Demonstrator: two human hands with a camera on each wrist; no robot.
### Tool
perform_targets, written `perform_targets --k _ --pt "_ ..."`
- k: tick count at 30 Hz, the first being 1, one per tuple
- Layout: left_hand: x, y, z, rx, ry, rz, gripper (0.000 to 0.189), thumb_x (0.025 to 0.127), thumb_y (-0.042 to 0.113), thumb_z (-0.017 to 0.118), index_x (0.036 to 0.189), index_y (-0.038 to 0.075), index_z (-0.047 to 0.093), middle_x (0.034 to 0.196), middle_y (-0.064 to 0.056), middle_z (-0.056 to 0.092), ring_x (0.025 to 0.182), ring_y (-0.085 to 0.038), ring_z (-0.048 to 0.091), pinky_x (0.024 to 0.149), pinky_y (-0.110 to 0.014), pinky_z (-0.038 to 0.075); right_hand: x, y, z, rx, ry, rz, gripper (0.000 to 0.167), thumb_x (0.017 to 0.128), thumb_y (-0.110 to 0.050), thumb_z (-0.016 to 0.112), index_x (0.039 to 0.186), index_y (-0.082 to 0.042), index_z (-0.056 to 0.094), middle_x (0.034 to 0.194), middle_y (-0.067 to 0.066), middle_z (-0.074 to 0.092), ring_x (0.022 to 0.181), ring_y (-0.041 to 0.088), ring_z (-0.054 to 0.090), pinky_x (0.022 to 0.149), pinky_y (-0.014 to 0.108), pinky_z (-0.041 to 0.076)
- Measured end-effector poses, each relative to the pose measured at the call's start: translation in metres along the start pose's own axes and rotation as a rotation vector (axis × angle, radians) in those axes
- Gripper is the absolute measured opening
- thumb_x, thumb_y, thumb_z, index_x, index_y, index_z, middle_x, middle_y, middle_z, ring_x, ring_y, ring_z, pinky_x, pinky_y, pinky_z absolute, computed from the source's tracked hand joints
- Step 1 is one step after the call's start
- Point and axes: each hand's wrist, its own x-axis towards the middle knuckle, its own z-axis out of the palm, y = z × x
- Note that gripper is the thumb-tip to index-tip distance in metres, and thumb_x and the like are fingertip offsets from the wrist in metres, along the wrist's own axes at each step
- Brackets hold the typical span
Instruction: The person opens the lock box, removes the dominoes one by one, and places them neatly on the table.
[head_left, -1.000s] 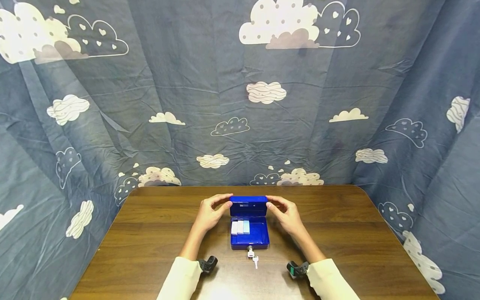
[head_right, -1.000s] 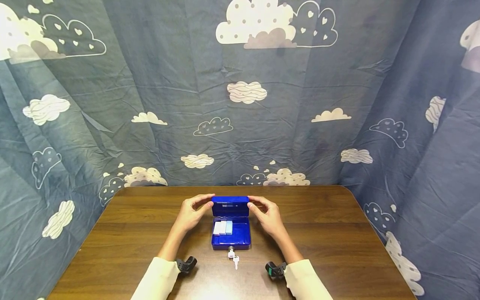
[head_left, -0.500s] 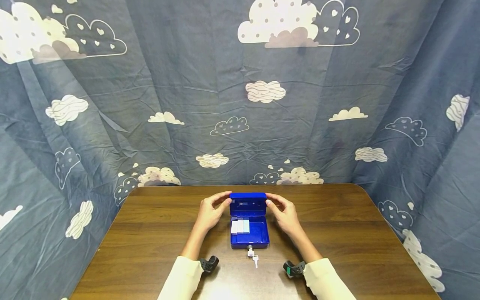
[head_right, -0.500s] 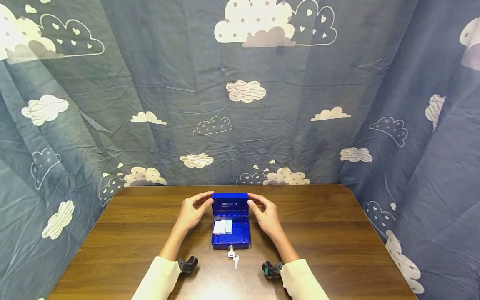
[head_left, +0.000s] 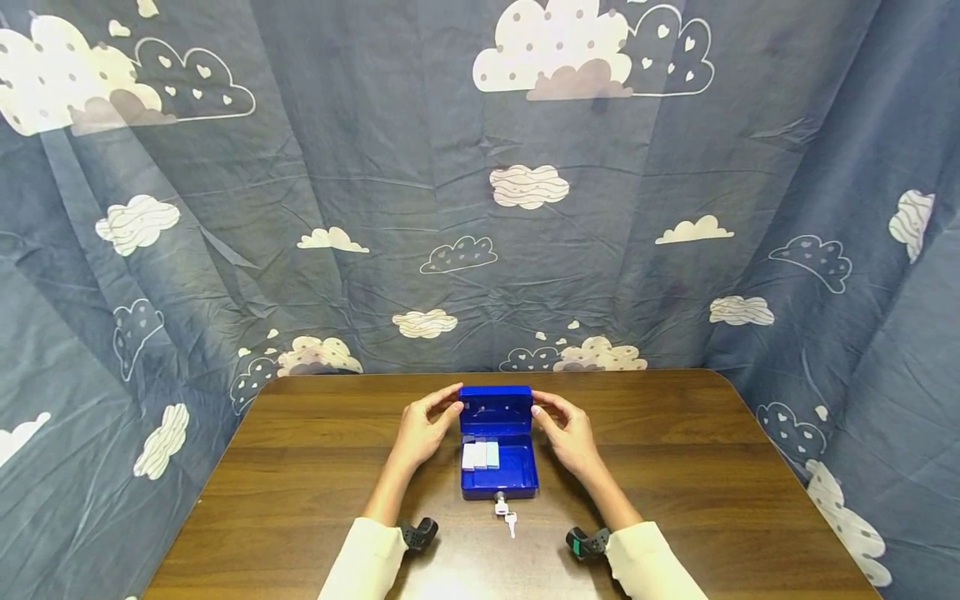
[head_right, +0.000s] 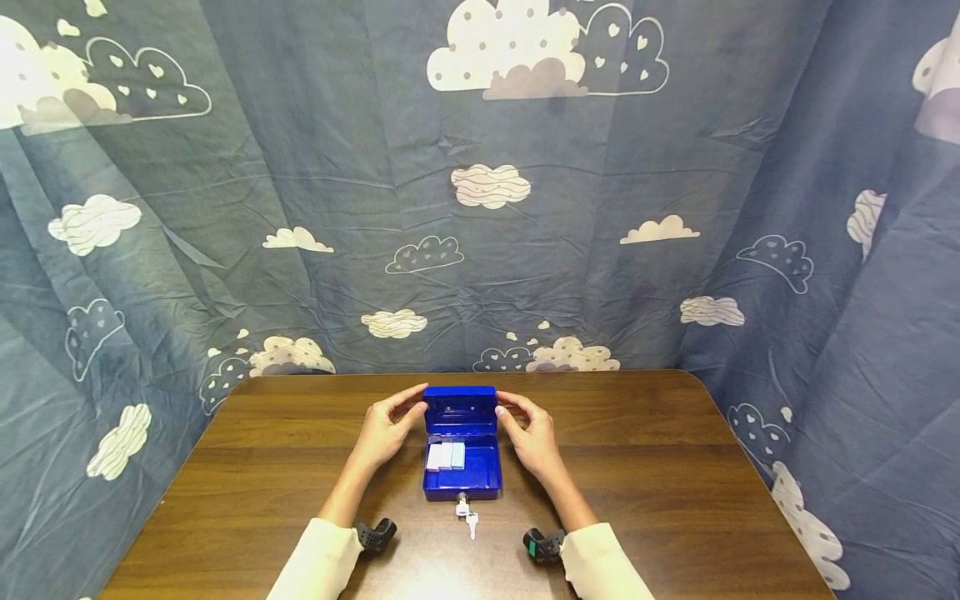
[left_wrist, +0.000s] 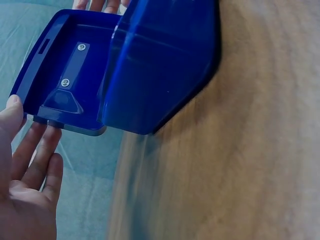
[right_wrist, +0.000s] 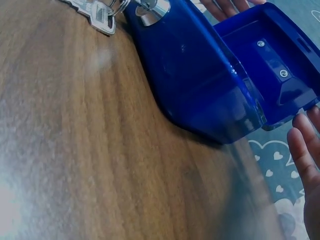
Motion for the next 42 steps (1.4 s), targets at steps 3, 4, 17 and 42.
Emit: perform_targets --k 3,4,17,42 --pt "-0.003 -0.001 -0.001 0.007 -0.026 0.016 0.041 0.098 0.022 0.072 0.138 0.013 0.067 0.123 -0.010 0.075 0.112 -0.026 0.072 0.102 -0.037 0.056 -0.002 0.001 -0.001 0.004 0.004 0.007 0.029 0.099 -0.003 0.066 0.126 0.008 0.068 0.121 0.026 0.072 0.103 0.034 0.071 0.080 0.015 0.056" --pt "-0.004 -0.001 -0.001 0.010 -0.032 0.027 0.042 0.098 0.021 0.072 0.139 0.012 0.066 0.123 -0.010 0.075 0.113 -0.027 0.072 0.103 -0.037 0.055 -0.002 0.001 -0.002 0.004 0.004 0.005 0.029 0.099 -0.004 0.066 0.126 0.008 0.068 0.121 0.026 0.072 0.104 0.034 0.071 0.081 0.015 0.055" --pt "-0.020 -0.005 -0.009 0.018 -0.054 0.048 0.041 0.097 0.018 0.073 0.136 0.009 0.065 0.129 -0.012 0.072 0.114 -0.028 0.071 0.106 -0.041 0.053 -0.007 0.000 -0.007 -0.008 0.009 0.002 0.026 0.098 -0.004 0.068 0.119 0.011 0.068 0.119 0.027 0.072 0.107 0.036 0.071 0.085 0.019 0.057" --pt "-0.051 -0.010 -0.003 0.009 -0.217 -0.004 0.068 0.081 0.025 0.090 0.142 0.016 0.061 0.136 -0.011 0.068 0.128 -0.038 0.063 0.113 -0.058 0.044 -0.022 0.024 0.017 -0.108 -0.162 -0.194 0.028 0.086 0.006 0.078 0.113 0.007 0.070 0.107 0.024 0.073 0.090 0.037 0.073 0.080 0.042 0.063"
